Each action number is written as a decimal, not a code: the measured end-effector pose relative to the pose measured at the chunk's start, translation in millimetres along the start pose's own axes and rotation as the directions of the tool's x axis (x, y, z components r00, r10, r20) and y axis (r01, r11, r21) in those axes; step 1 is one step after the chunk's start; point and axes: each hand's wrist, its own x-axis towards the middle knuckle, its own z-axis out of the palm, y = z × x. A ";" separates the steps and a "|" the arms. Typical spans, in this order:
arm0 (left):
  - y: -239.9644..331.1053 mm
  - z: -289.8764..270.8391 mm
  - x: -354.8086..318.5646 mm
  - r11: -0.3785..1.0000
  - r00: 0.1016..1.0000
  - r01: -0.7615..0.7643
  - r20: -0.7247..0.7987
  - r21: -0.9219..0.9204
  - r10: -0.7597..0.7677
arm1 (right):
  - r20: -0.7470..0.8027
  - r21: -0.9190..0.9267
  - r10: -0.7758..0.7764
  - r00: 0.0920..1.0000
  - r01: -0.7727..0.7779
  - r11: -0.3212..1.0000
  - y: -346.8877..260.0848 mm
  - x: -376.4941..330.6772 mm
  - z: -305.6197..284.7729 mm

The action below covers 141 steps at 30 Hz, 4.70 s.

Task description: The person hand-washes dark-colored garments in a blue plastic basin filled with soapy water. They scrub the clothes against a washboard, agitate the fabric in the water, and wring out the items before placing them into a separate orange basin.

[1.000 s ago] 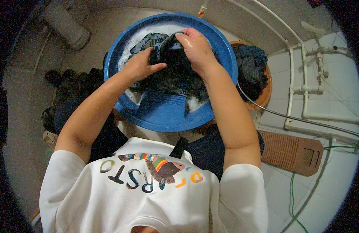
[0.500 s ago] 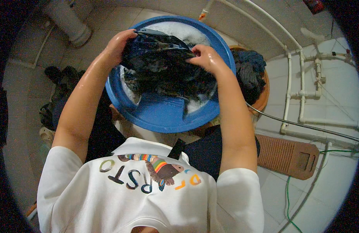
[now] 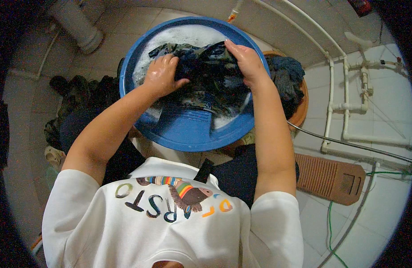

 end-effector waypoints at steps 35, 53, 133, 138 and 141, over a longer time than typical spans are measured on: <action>6.4 67.6 47.3 0.993 0.944 0.115 0.309 0.021 -0.116 | -0.077 -0.995 -0.074 0.994 -0.073 0.062 91.2 70.8 31.1; -72.3 133.8 86.0 0.998 0.611 -0.033 0.791 0.058 -0.025 | -0.174 -0.821 0.014 0.985 -0.153 0.550 169.4 145.1 -26.7; 59.6 31.3 43.1 -0.307 0.501 0.664 0.710 -0.682 -0.495 | -0.328 -0.465 -0.327 0.886 0.150 0.873 88.3 52.9 62.7; 18.3 82.2 18.3 -0.657 0.749 0.392 0.639 -0.643 -0.178 | -0.080 -0.526 -0.540 0.838 0.424 0.737 96.5 16.1 99.5; 4.5 117.8 10.8 -0.787 0.908 0.322 0.407 -0.526 0.099 | 0.138 -0.543 -0.099 0.986 0.159 0.825 104.1 13.6 100.9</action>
